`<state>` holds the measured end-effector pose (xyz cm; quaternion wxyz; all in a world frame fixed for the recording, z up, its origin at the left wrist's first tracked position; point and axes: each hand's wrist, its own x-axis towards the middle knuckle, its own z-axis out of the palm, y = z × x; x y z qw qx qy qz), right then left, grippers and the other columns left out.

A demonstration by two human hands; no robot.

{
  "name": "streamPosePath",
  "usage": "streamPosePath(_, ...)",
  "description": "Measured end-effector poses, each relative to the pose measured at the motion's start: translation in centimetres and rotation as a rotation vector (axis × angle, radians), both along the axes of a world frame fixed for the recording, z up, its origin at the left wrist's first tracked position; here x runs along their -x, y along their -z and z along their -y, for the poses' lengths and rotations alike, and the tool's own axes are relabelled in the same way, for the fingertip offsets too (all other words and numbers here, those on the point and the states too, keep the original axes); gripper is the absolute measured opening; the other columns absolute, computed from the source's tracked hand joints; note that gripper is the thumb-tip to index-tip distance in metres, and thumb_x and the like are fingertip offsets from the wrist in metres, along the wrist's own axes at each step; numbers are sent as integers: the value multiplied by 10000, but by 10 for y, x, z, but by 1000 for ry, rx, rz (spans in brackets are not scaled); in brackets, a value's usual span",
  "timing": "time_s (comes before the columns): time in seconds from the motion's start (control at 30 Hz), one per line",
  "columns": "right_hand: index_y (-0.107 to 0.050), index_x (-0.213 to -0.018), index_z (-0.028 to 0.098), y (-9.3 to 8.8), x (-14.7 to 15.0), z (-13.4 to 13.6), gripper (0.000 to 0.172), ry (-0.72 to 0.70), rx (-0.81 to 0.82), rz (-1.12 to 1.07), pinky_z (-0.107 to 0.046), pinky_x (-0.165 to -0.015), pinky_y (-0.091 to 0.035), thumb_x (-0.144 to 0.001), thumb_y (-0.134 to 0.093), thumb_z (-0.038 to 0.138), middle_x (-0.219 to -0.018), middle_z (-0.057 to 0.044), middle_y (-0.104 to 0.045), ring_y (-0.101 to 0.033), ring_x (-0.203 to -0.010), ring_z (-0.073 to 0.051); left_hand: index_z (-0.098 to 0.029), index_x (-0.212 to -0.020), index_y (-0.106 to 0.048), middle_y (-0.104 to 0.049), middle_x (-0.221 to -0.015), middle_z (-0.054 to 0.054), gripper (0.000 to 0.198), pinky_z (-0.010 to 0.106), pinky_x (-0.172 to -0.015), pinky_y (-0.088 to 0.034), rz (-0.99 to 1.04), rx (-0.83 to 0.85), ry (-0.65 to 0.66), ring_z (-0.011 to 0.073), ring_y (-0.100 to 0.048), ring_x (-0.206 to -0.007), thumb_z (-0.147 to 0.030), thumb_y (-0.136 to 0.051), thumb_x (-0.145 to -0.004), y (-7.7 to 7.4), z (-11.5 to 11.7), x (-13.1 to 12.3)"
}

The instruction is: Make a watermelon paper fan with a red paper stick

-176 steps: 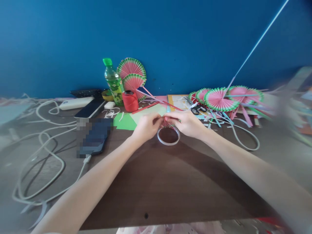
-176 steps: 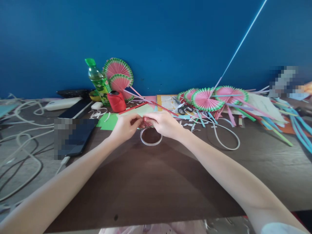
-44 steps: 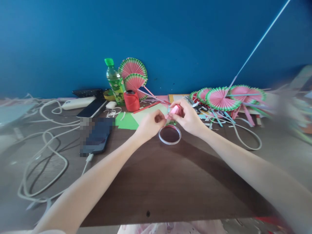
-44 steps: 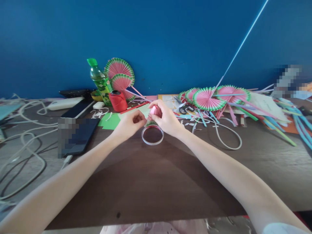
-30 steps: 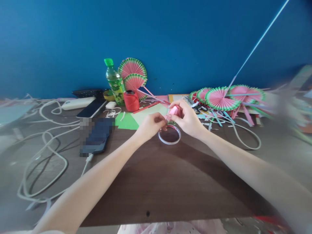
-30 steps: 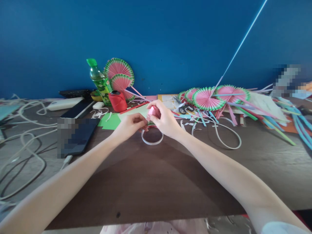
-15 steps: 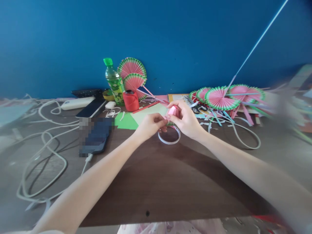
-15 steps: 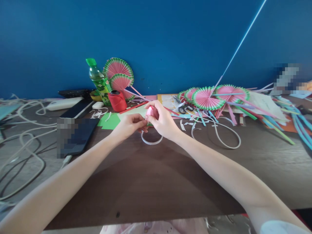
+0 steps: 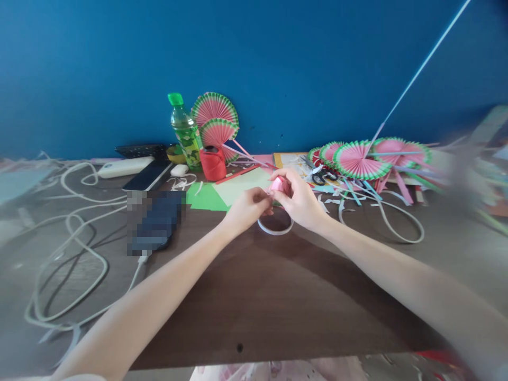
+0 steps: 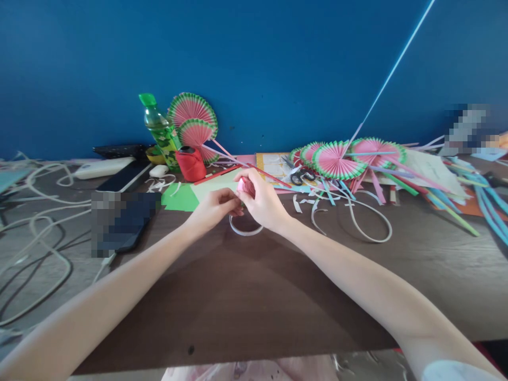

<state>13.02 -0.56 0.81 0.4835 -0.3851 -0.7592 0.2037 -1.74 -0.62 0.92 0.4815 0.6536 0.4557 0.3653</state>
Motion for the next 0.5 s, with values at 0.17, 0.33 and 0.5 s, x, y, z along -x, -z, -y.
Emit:
streamPosePath(0.17,-463,-938,210,1,-4,-8,208,-36,24,-54,-322,-741,-428,-746,-506,143,-903,-16,-547,-553,-768,-152,-136,-682,-518,-618,-606,9,100,255,-661,-500,13,17,5,111,-619,-614,-65,-480,-741,-3,0,0)
streamPosePath(0.33,-474,-919,216,-1,-6,-8,194,37,-30,-4,-331,-770,-413,-743,-510,140,-918,-22,-565,-538,-825,-170,-139,-707,-521,-630,-640,20,69,259,-654,-510,35,9,5,118,-629,-634,-109,-499,-764,-5,2,0)
streamPosePath(0.5,-478,-927,209,-2,-2,-2,199,70,-38,64,-313,-733,-405,-744,-495,133,-879,-24,-563,-529,-807,-171,-137,-714,-522,-622,-640,17,64,250,-626,-514,46,19,-9,107,-619,-605,-90,-506,-755,-5,4,-1)
